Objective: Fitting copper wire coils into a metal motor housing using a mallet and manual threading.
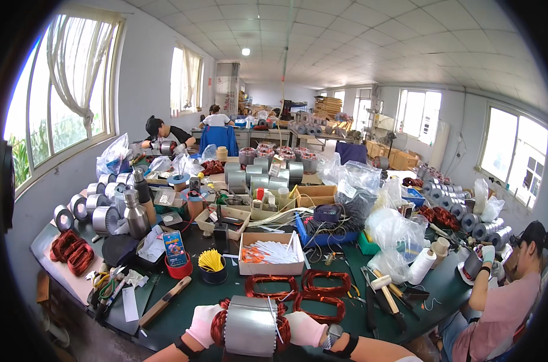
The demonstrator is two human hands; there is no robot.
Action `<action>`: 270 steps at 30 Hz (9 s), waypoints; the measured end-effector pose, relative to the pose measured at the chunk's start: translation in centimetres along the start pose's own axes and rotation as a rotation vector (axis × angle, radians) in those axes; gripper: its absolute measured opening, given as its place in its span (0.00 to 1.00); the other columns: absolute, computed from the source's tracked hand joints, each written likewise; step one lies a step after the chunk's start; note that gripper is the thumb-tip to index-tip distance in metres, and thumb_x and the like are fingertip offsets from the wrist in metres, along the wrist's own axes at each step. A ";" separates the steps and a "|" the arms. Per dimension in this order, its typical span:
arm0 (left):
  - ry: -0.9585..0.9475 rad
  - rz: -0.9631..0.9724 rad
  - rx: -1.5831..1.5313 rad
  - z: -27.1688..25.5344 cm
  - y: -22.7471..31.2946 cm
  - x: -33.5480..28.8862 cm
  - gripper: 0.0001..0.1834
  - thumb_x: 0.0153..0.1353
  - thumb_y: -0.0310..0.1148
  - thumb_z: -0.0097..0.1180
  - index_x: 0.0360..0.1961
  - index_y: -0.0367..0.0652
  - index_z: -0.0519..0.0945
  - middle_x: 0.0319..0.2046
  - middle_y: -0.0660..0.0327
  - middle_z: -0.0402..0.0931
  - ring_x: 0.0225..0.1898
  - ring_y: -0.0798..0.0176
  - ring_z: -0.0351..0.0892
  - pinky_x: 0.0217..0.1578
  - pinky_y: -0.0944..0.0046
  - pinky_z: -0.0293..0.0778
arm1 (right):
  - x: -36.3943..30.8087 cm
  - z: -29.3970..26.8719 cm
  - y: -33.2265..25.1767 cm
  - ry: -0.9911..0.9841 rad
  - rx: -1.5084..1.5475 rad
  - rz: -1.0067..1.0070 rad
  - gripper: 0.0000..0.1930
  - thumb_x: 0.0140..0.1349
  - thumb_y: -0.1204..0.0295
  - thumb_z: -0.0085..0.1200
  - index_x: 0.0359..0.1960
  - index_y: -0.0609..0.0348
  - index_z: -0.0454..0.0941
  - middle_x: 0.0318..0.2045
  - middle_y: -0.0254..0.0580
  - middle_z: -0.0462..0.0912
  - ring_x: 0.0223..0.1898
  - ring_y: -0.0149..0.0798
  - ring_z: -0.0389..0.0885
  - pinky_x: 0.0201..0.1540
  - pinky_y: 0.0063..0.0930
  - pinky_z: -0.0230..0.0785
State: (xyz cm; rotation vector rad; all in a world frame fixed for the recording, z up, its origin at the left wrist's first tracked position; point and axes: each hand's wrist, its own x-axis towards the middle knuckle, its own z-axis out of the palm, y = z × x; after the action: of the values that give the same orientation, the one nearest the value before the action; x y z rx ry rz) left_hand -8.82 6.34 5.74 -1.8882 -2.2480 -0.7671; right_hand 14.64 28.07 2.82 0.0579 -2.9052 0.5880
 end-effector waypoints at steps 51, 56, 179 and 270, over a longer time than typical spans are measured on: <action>0.040 -0.028 -0.226 1.9 -1.8 -1.4 0.14 0.52 0.42 0.67 0.32 0.44 0.82 0.33 0.50 0.82 0.37 0.42 0.84 0.37 0.50 0.79 | -0.5 0.1 -3.0 0.131 0.414 0.160 0.15 0.64 0.75 0.62 0.52 0.64 0.81 0.42 0.47 0.88 0.42 0.43 0.87 0.49 0.35 0.78; 0.073 0.072 -0.235 1.3 -2.0 -1.5 0.13 0.53 0.43 0.65 0.33 0.47 0.82 0.30 0.54 0.81 0.34 0.44 0.83 0.34 0.54 0.78 | -1.0 -0.6 -6.7 0.346 0.537 0.303 0.15 0.67 0.79 0.59 0.56 0.65 0.80 0.38 0.40 0.88 0.41 0.29 0.83 0.47 0.28 0.77; -0.059 0.076 -0.015 0.2 -1.7 -0.8 0.15 0.48 0.47 0.67 0.28 0.47 0.83 0.27 0.53 0.83 0.32 0.47 0.85 0.33 0.52 0.79 | 1.2 -2.4 -1.9 -0.083 0.099 -0.057 0.12 0.63 0.68 0.59 0.46 0.58 0.83 0.39 0.53 0.87 0.42 0.55 0.85 0.47 0.42 0.79; -0.078 0.244 -0.172 -5.1 -4.5 -0.2 0.11 0.57 0.37 0.67 0.38 0.45 0.84 0.33 0.59 0.81 0.37 0.50 0.83 0.42 0.52 0.79 | 0.2 1.5 0.7 0.043 0.080 -0.073 0.06 0.58 0.68 0.59 0.33 0.53 0.83 0.28 0.45 0.84 0.32 0.52 0.83 0.35 0.42 0.75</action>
State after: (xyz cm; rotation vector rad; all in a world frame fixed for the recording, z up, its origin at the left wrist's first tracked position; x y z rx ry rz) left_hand -14.26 3.42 8.67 -2.2546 -1.9957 -0.8858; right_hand 14.19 28.13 1.28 0.1588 -2.8236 0.6842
